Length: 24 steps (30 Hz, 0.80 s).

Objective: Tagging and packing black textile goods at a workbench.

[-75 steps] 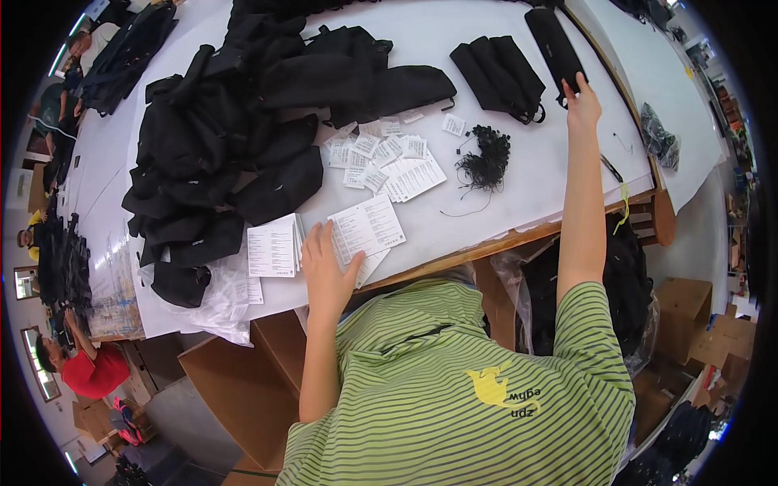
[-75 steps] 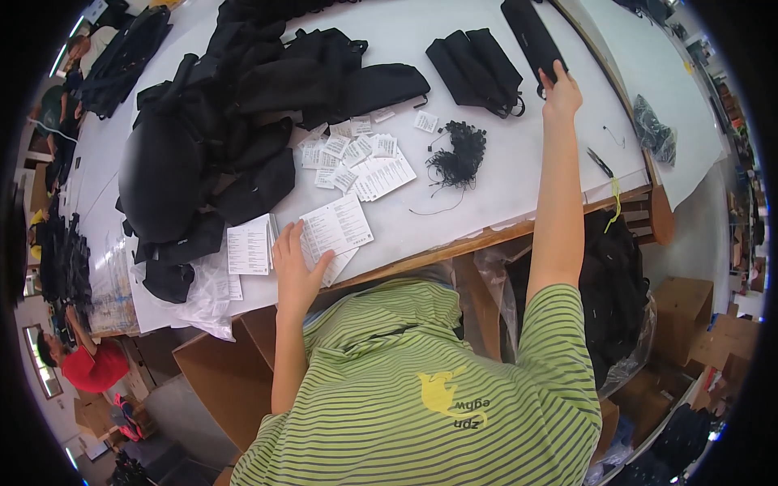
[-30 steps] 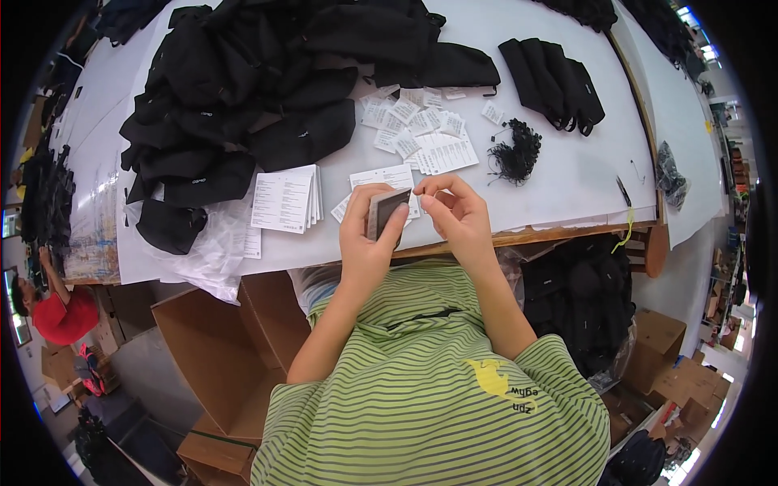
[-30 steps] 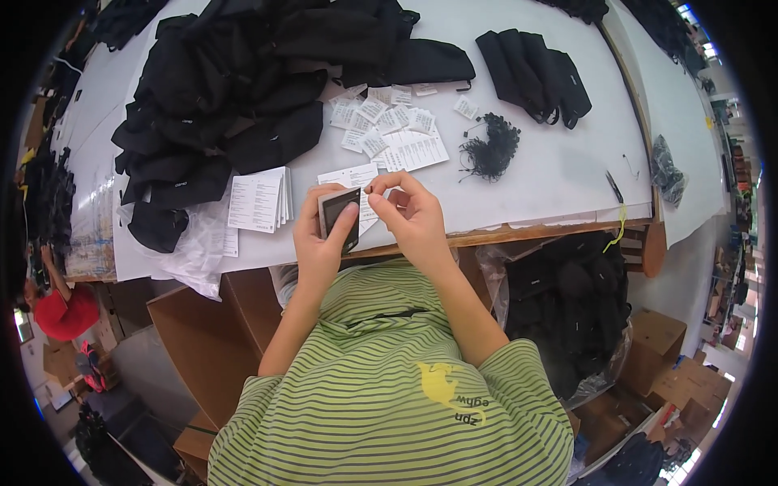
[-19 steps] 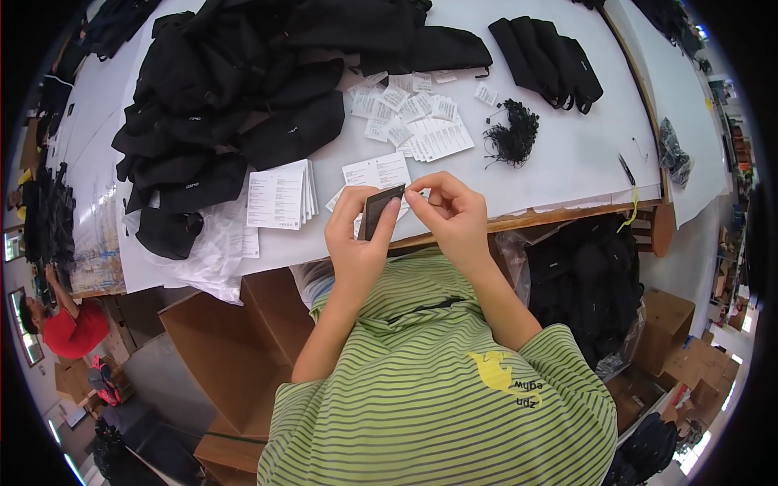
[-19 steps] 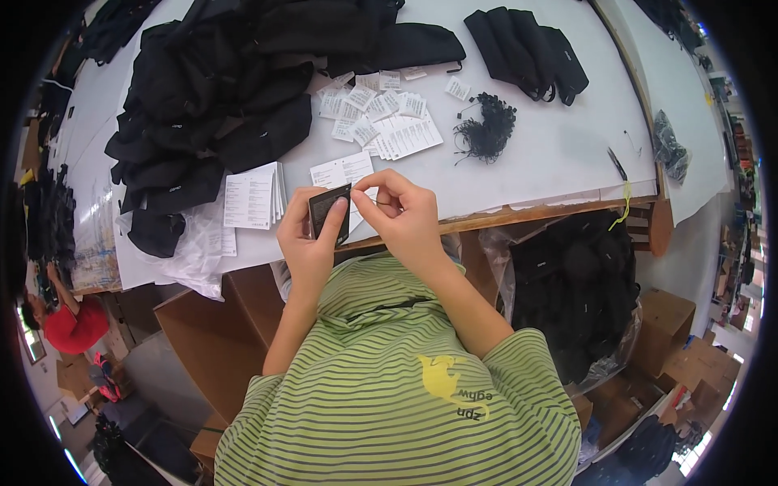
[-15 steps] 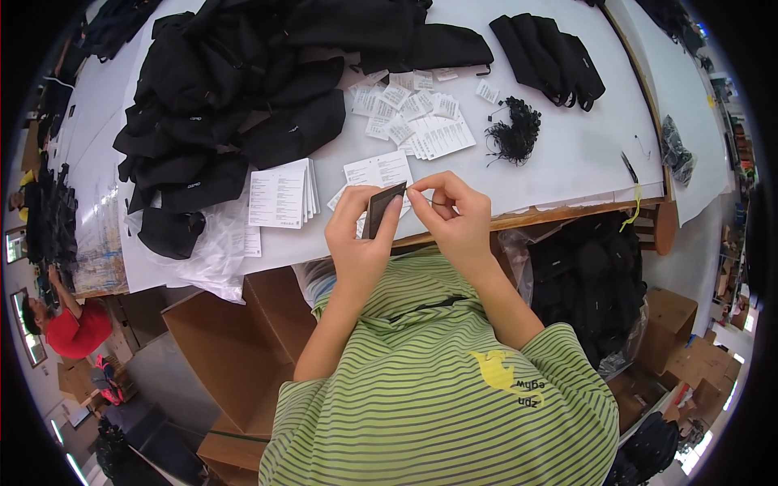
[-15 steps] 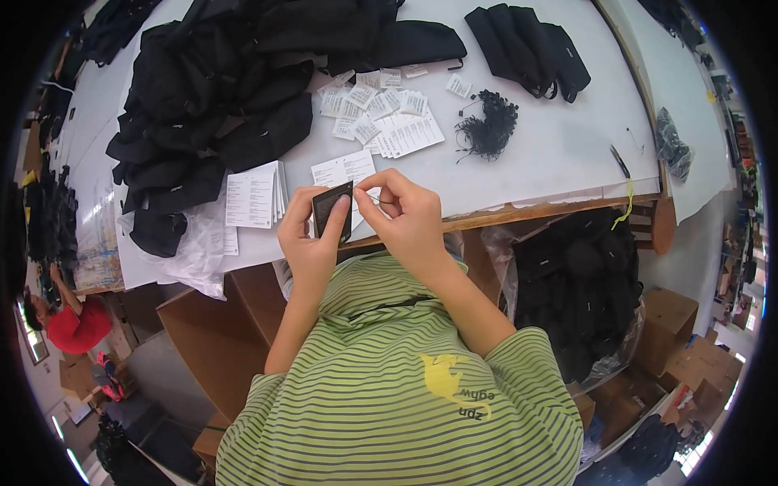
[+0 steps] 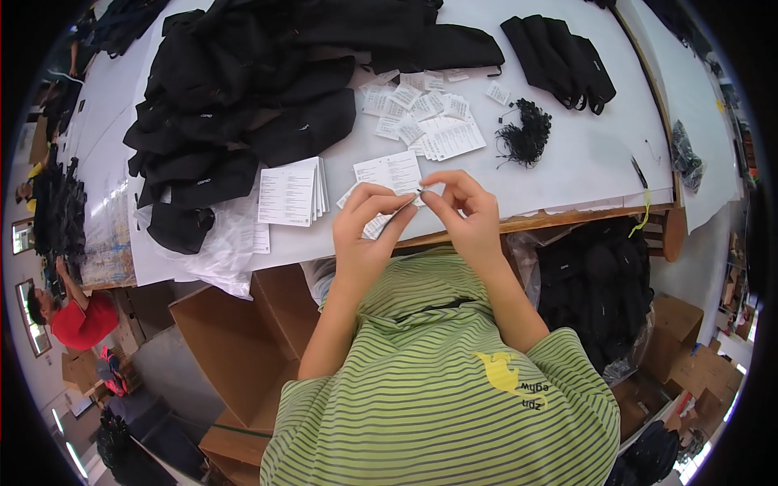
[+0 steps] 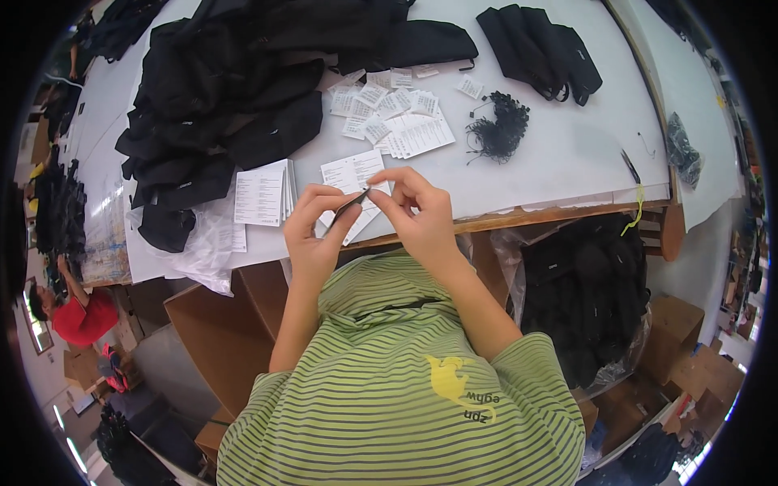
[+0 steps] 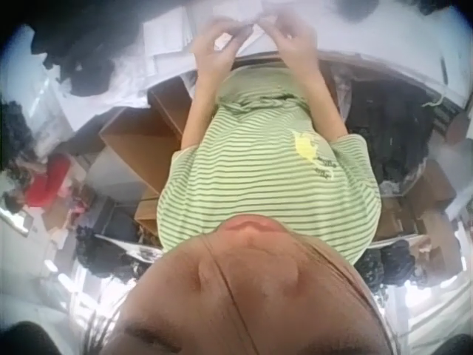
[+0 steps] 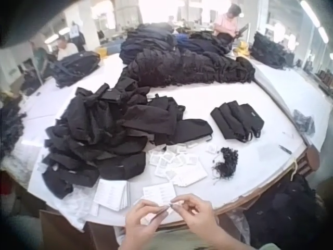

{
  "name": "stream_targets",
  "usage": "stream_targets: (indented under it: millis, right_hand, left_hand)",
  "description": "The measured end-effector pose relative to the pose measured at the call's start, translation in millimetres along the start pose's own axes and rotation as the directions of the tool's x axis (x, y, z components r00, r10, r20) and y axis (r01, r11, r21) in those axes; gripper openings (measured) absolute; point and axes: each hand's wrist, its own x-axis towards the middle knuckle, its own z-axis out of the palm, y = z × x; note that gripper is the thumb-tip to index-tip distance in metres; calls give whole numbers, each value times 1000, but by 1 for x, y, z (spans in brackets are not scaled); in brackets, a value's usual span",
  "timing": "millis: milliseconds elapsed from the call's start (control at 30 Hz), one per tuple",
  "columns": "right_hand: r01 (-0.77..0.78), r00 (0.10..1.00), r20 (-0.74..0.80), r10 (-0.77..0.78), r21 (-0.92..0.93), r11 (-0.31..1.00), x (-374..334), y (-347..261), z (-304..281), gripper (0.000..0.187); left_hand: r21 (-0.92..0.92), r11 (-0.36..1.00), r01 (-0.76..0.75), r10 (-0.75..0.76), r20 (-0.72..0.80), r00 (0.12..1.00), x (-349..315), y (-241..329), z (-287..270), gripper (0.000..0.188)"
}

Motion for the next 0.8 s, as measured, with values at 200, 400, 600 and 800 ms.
stream_targets:
  millis: [200,400,600,800]
  right_hand:
    - [-35,977,207,42,-38,999,-1,5,-13,7]
    - [-123,948,302,102,52,991,1,13,-12,9]
    - [-418,854,434,289,238,877,3,7,-17,11]
    - [-383,863,422,278,187,905,1,14,-22,10]
  left_hand:
    - [-272,838,473,-363,370,855,2,-14,-17,16]
    - [-232,919,319,-232,337,912,3,-13,-13,13]
    - [-338,882,328,-261,229,938,25,-15,-10,11]
    - [582,774,-250,368,-91,925,125,-54,-50,28]
